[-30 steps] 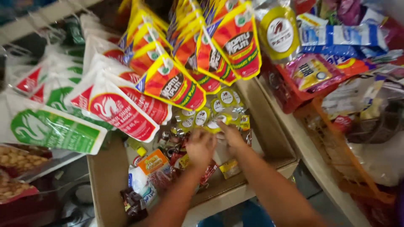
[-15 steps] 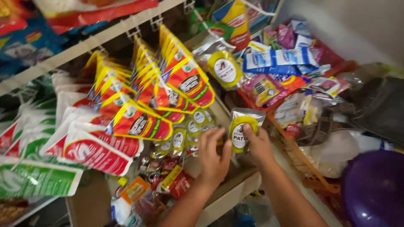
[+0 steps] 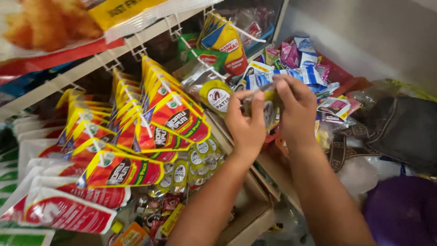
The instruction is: Organizing and hanging various small packaged goods from a storage box onto display racks in a store.
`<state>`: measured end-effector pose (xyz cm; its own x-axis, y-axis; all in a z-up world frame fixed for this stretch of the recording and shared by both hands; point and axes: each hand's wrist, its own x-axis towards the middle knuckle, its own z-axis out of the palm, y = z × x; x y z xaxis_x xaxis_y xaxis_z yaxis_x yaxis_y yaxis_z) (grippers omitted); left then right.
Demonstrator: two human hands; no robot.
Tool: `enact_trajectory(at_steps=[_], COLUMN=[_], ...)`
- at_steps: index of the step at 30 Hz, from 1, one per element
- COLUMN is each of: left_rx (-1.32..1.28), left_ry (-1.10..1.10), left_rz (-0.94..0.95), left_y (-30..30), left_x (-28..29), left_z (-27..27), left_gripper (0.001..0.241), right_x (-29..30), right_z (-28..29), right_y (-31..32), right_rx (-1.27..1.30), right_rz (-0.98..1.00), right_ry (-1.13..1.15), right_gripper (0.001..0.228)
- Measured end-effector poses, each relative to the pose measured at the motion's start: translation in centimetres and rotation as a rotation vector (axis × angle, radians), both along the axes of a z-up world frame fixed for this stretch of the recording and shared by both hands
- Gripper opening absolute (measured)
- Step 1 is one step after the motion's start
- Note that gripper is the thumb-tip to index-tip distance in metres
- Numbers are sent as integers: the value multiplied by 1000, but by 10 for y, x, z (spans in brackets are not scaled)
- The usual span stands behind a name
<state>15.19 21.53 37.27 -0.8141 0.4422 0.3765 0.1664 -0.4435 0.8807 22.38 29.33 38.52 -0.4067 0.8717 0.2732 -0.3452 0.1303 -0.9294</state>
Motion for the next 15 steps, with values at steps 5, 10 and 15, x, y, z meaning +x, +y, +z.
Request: enact_trajectory(at_steps=[5, 10, 15], left_rx=[27, -16, -41], left_ry=[187, 321, 253], left_rz=[105, 205, 206], left_y=[23, 43, 56], left_x=[-21, -38, -44], left_z=[24, 37, 38], left_gripper=[18, 14, 13], right_x=[-26, -46, -59], right_z=[7, 4, 14], right_y=[39, 63, 69], right_rx=[45, 30, 1], right_rz=[34, 78, 93], right_ry=[101, 194, 187], right_gripper=[17, 14, 15])
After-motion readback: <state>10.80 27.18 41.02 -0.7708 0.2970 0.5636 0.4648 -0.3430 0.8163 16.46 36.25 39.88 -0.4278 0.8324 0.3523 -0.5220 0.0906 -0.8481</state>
